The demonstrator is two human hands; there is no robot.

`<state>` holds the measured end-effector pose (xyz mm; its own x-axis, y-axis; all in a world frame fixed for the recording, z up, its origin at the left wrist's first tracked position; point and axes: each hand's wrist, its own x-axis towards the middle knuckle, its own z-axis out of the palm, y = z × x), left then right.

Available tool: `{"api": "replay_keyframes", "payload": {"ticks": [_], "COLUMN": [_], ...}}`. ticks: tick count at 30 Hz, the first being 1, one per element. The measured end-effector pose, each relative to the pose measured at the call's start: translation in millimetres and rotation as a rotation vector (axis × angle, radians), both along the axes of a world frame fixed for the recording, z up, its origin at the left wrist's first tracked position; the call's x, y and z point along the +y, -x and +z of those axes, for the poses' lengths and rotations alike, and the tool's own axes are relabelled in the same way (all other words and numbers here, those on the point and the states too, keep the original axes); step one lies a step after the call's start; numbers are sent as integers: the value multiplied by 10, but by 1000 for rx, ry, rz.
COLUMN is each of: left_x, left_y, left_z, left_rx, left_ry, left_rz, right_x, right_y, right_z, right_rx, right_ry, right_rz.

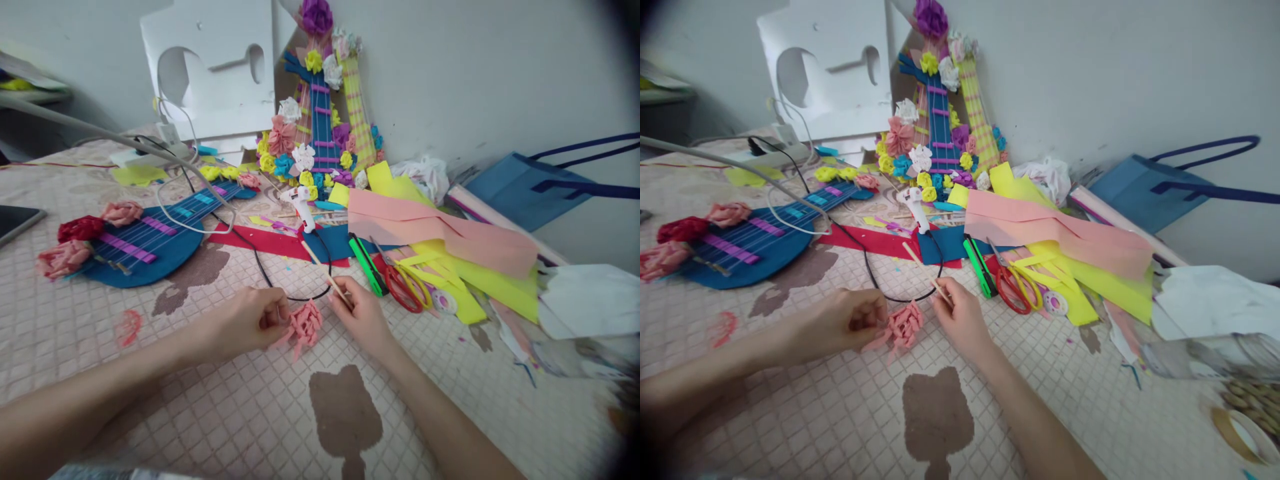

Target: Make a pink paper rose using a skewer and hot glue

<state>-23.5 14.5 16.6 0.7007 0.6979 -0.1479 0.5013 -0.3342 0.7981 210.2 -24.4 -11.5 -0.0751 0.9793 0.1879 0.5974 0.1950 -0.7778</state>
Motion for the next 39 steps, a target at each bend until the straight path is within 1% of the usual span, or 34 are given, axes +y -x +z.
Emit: {"api": "replay_keyframes", "payload": {"ticks": [5, 7, 10, 12, 15, 18, 22, 24, 27, 29, 31, 33, 36, 39], "left_x": [-22, -40, -78, -100, -97, -45, 42, 75, 108, 118, 119, 109, 86, 79], "left_y": [-26, -34, -47, -52, -42, -10, 33, 47, 58, 55, 41, 17, -29, -72], "left_z": [24, 24, 13, 1, -11, 1, 71, 109, 132, 121, 92, 53, -7, -54], "left_rx": [17, 15, 2, -17, -34, -38, -23, -14, -21, -29, -63, -132, -232, -255], "left_ry": [128, 174, 248, 284, 297, 204, -51, -153, -239, -294, -334, -350, -362, -381], "left_rz": [0, -2, -33, -49, -40, 0, 33, 25, -9, -26, -44, -91, -192, -277], "right_x": [224, 354, 495, 505, 390, 197, -16, -85, -157, -194, -226, -253, -283, -294], "right_y": [38, 31, 9, -12, -56, -105, -142, -142, -116, -87, -55, -30, -11, -19], "right_z": [23, 28, 12, -2, 1, 45, 106, 132, 186, 231, 270, 294, 303, 301], "right_rx": [-142, -209, -265, -261, -217, -184, -166, -159, -135, -139, -161, -194, -249, -281], "right_ry": [-94, -139, -162, -172, -208, -196, -227, -223, -100, -2, 61, 79, 72, 65], "right_rz": [62, 70, 63, 54, 39, 21, -20, -7, 101, 202, 287, 358, 476, 559]}}
